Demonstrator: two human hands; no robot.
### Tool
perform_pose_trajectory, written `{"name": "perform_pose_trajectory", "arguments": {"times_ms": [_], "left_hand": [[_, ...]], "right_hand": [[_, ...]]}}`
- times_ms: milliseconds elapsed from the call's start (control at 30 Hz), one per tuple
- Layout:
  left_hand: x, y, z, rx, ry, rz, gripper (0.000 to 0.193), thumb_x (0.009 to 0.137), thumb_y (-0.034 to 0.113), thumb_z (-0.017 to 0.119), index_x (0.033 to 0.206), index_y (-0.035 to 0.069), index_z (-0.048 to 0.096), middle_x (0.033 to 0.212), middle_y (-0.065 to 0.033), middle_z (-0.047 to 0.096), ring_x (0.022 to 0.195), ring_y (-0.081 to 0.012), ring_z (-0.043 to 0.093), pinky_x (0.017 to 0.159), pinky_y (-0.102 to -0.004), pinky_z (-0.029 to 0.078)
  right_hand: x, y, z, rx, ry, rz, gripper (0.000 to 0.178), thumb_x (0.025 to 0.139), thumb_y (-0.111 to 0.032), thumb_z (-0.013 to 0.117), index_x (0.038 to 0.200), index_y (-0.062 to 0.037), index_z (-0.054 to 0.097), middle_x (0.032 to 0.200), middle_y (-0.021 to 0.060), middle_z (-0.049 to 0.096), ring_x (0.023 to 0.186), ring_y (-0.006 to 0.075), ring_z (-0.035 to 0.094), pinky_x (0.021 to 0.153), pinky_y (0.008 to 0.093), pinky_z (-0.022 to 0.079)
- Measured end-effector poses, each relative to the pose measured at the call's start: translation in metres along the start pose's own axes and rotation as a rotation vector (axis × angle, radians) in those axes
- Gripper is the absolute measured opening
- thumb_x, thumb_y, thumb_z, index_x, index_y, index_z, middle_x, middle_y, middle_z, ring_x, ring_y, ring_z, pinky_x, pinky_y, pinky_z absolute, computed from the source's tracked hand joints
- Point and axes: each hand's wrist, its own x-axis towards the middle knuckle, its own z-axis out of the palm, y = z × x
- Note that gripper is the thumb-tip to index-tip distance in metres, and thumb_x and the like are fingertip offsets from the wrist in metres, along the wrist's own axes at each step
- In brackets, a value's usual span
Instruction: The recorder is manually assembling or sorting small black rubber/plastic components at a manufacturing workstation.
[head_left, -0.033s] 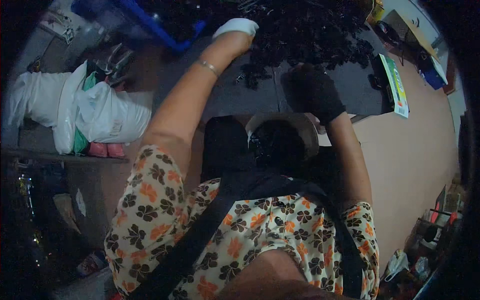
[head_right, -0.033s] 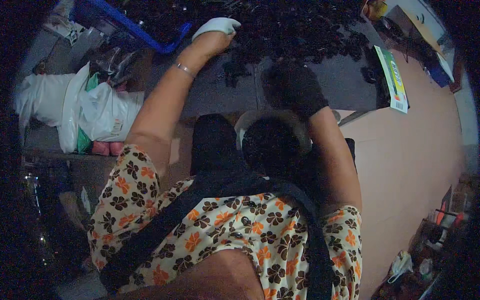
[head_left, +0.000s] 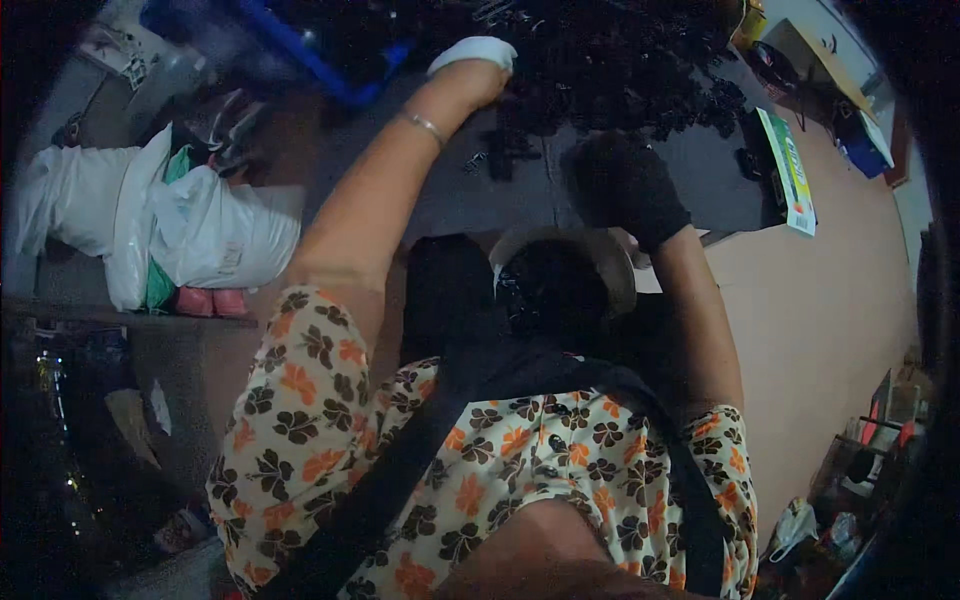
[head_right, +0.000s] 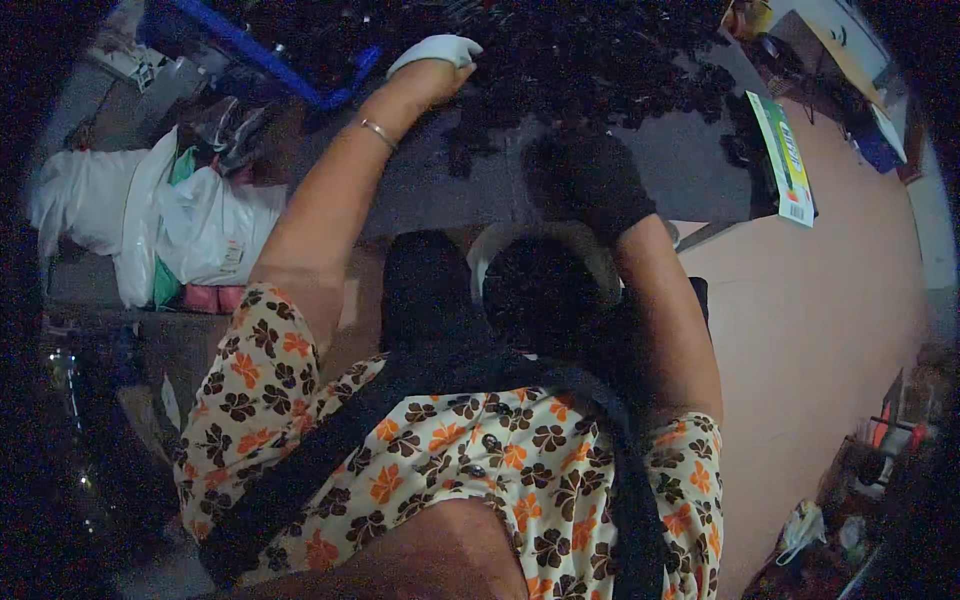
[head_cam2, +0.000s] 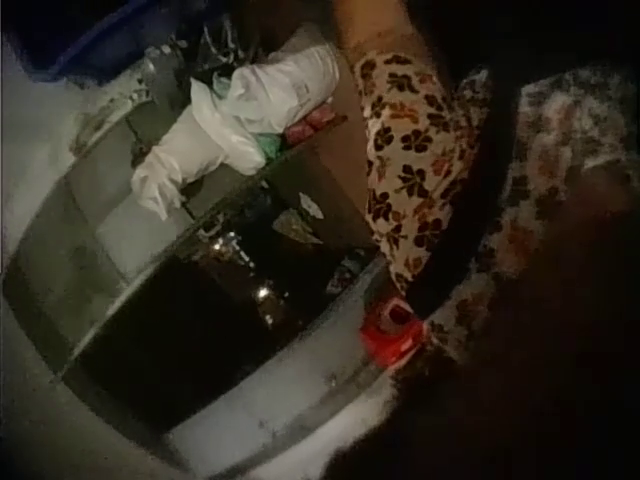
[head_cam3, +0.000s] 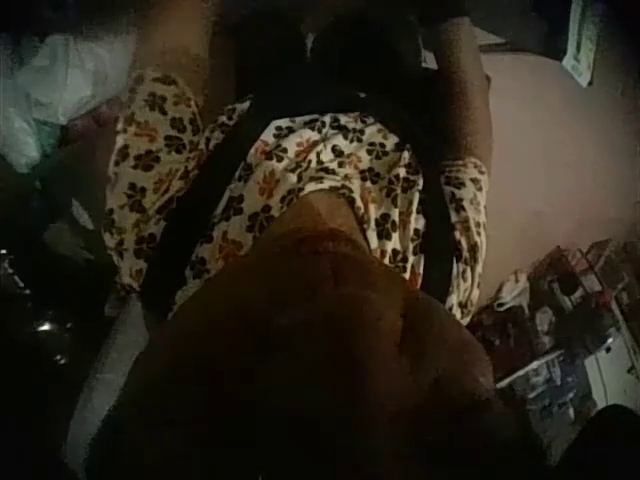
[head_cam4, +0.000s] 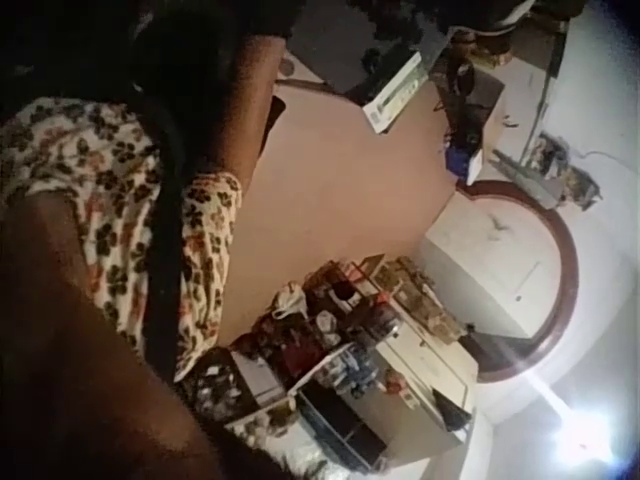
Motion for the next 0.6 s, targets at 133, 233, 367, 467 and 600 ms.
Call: {"name": "perform_pose_trajectory", "arguments": {"times_ms": [133,233,367,467,600], "left_hand": [[0.013,0.001,0.015,0.026,0.0,0.038,0.028,0.079,0.028,0.058,0.102,0.012,0.061,0.097,-0.0151,0.061,0.091,-0.0335,0.057,0.078,-0.0415,0.046],[0.012,0.005,0.013,0.075,-0.021,-0.038,0.031,0.077,0.033,0.061,0.098,0.01,0.062,0.094,-0.0151,0.062,0.087,-0.0333,0.058,0.075,-0.0409,0.047],[0.006,-0.004,0.002,0.035,-0.07,-0.037,0.027,0.076,0.032,0.061,0.091,0.009,0.064,0.086,-0.0153,0.063,0.08,-0.034,0.06,0.07,-0.0415,0.047],[-0.01,-0.01,0.0,0.011,0.001,-0.062,0.024,0.076,0.028,0.06,0.088,0.008,0.064,0.08,-0.0158,0.062,0.077,-0.0309,0.061,0.068,-0.0402,0.048],[-0.033,-0.017,-0.011,-0.206,0.029,-0.03,0.021,0.08,0.016,0.057,0.095,0.001,0.061,0.079,-0.0137,0.062,0.072,-0.0205,0.064,0.061,-0.033,0.05]], "right_hand": [[-0.006,0.003,0.0,0.027,0.065,-0.076,0.026,0.071,-0.021,0.061,0.096,-0.0129,0.063,0.092,0.0099,0.06,0.085,0.0285,0.057,0.077,0.038,0.045],[-0.007,-0.004,-0.011,0.046,0.046,-0.19,0.027,0.07,-0.018,0.063,0.096,-0.0107,0.062,0.088,0.0103,0.061,0.083,0.0281,0.058,0.079,0.0376,0.045],[-0.006,-0.025,-0.034,0.302,0.042,0.029,0.025,0.07,-0.012,0.063,0.095,-0.0095,0.062,0.085,0.0113,0.061,0.081,0.0294,0.058,0.074,0.0382,0.045],[-0.01,-0.024,-0.037,0.284,0.116,0.027,0.021,0.072,-0.011,0.062,0.093,-0.0078,0.061,0.084,0.0128,0.06,0.08,0.0295,0.059,0.07,0.0385,0.046],[-0.01,-0.033,-0.044,0.222,0.197,0.012,0.015,0.074,-0.011,0.063,0.087,-0.0046,0.06,0.08,0.0142,0.058,0.074,0.0286,0.059,0.063,0.036,0.046]]}}
